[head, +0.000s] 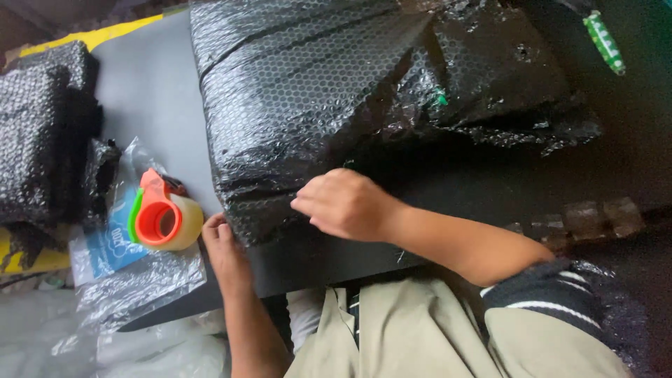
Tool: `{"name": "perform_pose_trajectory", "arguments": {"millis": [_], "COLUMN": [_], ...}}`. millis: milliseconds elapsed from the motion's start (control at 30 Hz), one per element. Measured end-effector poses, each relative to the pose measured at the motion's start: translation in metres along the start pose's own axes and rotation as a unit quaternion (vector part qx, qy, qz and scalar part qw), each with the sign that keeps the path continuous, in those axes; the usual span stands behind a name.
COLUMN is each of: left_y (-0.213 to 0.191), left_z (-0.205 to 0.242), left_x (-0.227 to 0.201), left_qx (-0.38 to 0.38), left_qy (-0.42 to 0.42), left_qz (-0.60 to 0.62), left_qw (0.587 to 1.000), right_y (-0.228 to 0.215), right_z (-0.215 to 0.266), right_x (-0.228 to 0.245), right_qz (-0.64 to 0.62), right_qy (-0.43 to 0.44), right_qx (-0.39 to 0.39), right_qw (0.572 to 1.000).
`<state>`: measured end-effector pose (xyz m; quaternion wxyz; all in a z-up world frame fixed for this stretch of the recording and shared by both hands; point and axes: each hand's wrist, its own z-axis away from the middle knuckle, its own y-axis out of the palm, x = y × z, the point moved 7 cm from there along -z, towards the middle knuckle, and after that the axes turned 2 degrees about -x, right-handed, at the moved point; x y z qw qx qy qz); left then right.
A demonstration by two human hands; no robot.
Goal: The person wraps a rectangular object with black bubble wrap, folds and tucks the edges, and secures the package with clear tape. They then use a green-handled brush to sweep the wrapped surface.
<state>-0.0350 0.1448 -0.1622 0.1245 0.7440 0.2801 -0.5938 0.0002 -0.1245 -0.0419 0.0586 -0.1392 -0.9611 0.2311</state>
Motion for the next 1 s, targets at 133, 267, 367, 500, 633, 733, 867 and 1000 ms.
{"name": "perform_pose_trajectory", "arguments": {"millis": [133,267,367,500,633,733,867,1000], "left_y": [0.014,0.018,0.023,0.033,0.033,0.037,0.041,0.047], "left_z": [0.010,0.010,0.006,0.001,-0.005,-0.007,-0.003,-0.004], "left_x": [0.001,-0.005,-0.011,-0.036,-0.053,-0.053,-0.049,-0.042], "left_qx": [-0.015,-0.012,-0.017,0.046,0.085,0.099,0.088,0.099], "left_qy": [-0.005,0.043,0.090,0.208,0.266,0.344,0.430,0.491], "left_qz": [0.072,0.018,0.000,-0.025,-0.093,-0.161,-0.243,-0.238], "left_qw": [0.997,0.999,0.996,0.977,0.956,0.920,0.865,0.832], "right_y": [0.065,0.086,0.099,0.132,0.198,0.190,0.131,0.074], "right_z": [0.025,0.027,0.030,0.057,0.128,0.127,0.084,0.049], "right_x": [0.000,-0.002,-0.002,-0.008,-0.025,-0.023,-0.017,-0.004], "right_qz": [0.090,0.226,0.263,0.352,0.369,0.353,0.229,0.094], "right_qy": [-0.041,-0.045,-0.025,-0.006,0.015,0.019,-0.038,-0.105], "right_qx": [0.014,0.017,0.060,0.070,0.053,0.057,0.008,0.002], "right_qw": [0.995,0.973,0.963,0.933,0.928,0.934,0.973,0.990]}}
